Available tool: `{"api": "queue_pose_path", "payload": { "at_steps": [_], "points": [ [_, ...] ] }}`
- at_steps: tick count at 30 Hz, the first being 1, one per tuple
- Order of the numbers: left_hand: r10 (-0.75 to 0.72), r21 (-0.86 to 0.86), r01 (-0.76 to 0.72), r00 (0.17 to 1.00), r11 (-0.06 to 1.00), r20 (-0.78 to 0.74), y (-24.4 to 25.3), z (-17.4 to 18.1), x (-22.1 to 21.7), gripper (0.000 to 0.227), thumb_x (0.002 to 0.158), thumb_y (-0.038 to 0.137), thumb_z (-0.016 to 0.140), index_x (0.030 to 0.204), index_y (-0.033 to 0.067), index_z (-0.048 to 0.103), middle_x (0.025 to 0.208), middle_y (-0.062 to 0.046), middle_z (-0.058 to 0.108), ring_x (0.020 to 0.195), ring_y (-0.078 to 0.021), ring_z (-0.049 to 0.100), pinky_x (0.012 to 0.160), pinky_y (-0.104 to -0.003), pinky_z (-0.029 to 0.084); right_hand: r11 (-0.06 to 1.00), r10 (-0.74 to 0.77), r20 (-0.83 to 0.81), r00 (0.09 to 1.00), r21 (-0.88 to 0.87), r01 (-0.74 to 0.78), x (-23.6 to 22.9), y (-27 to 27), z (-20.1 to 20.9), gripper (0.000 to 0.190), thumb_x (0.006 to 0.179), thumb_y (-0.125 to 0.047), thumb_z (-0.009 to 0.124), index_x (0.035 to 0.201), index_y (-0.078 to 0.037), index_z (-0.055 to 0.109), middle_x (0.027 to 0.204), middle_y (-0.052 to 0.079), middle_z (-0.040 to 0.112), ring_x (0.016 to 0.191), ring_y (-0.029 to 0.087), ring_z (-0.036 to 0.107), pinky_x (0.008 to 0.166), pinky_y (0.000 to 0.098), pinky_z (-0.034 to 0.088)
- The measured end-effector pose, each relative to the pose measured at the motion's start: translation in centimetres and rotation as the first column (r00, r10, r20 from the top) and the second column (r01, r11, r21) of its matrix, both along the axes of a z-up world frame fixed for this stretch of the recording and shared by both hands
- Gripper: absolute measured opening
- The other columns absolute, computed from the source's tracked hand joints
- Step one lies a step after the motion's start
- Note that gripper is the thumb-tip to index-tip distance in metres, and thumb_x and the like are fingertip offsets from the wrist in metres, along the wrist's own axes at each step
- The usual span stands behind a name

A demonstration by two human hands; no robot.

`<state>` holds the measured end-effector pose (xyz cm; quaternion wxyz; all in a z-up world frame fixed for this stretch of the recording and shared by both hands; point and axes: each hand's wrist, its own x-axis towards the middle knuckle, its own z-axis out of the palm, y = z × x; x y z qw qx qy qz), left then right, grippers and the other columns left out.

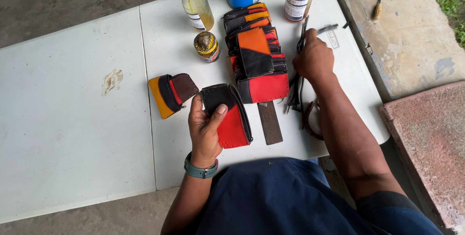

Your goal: The person holds leather wallet components, folds the leather edges, inserts a leather divider, and aligns the pieces for assembly by hand.

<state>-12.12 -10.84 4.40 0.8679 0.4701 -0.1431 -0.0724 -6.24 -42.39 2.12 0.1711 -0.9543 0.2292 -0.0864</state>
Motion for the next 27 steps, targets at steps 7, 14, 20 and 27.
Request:
{"api": "queue_pose_path", "payload": {
  "at_steps": [7,14,20,27],
  "points": [
    [0.071,-0.037,-0.069,0.996,0.997,0.053,2.5,1.2,-0.6,0.029,0.105,0.001,0.066,0.133,0.0003,0.057,0.117,-0.007,0.069,0.105,-0.0122,0.065,0.1,-0.029,0.053,0.952,0.151,0.464,0.873,0.168,-0.254,-7.3,2.4,6.4,0.039,0.091,0.004,0.072,0.128,-0.004,0.06,0.106,0.013,0.074,0.083,0.025,0.072,0.075,0.0366,0.058],
    [0.099,-0.025,-0.097,0.992,0.995,0.08,3.1,3.4,-1.6,0.036,0.099,0.002,0.067,0.134,0.0024,0.055,0.118,-0.006,0.069,0.107,-0.0115,0.065,0.101,-0.029,0.053,0.654,0.756,0.213,0.619,-0.224,-0.722,-7.6,11.8,4.8,0.029,0.077,-0.006,0.078,0.104,-0.009,0.068,0.09,0.009,0.068,0.092,0.032,0.066,0.085,0.0448,0.054],
    [0.138,-0.036,-0.136,0.989,0.99,0.053,3.2,2.2,-0.6,0.036,0.099,0.001,0.067,0.134,0.0026,0.056,0.118,-0.005,0.068,0.107,-0.0115,0.064,0.101,-0.028,0.052,0.65,0.722,0.409,0.558,-0.127,-0.749,-7.8,12.5,4.5,0.045,0.074,-0.011,0.082,0.116,-0.008,0.068,0.11,0.011,0.071,0.097,0.032,0.066,0.087,0.0419,0.052],
    [0.098,-0.087,-0.095,0.995,0.992,0.035,0.9,-0.1,0.2,0.027,0.103,0.001,0.067,0.129,0.0028,0.058,0.116,-0.005,0.068,0.105,-0.0118,0.064,0.097,-0.03,0.053,0.3,0.411,0.51,0.755,0.707,-0.641,-13.6,12.1,6.4,0.043,0.082,-0.015,0.084,0.12,-0.005,0.066,0.111,0.007,0.071,0.095,0.014,0.07,0.085,0.0285,0.061]
  ]
}}
